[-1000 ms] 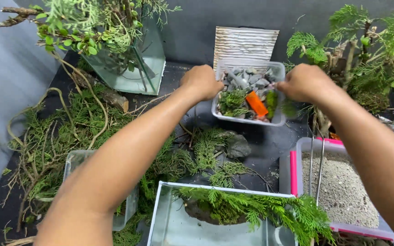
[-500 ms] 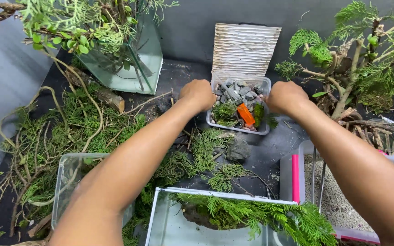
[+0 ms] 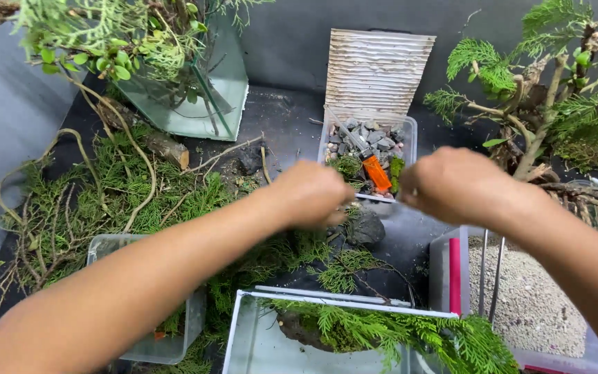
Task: Assembling a miniature landscape in a glass container using moss, plants, and a lighter to melt adhesive.
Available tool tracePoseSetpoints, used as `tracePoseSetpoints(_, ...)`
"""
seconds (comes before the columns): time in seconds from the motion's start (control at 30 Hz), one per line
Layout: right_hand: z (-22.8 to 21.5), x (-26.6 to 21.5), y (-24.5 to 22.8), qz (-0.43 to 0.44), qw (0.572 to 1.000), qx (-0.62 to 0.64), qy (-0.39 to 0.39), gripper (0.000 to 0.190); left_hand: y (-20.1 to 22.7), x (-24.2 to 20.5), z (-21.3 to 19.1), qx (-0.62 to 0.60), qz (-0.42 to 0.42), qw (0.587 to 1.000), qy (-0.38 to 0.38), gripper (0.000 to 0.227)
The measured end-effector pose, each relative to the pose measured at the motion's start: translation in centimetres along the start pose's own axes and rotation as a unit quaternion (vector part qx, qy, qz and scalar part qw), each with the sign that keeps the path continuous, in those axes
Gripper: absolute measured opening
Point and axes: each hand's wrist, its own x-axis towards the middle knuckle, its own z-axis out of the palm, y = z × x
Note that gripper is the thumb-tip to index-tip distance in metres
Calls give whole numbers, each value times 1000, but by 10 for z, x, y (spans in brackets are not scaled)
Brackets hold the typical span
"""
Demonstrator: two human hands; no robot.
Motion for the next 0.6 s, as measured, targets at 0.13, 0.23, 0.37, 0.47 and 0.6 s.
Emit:
tracePoseSetpoints(0.13,7,-12,-11,-72,997,-27,-18,23,9,-8,22,50,37,992,-113,18)
tracePoseSetpoints(0.23,5,-28,-8,-85,995,-12,44,20,7,-10,23,79,26,988,-127,21)
tracePoseSetpoints(0.37,0,-68,12,42,997,26,60,28,17,-22,-5,77,-53,979,-179,24)
tracePoseSetpoints(0.47,20,-96,39,111,989,50,82,28,32,-46,-35,41,-69,990,-113,26)
tracePoseSetpoints(0.6,60,-129,62,168,976,107,85,20,60,-85,-65,-59,-123,991,2,34)
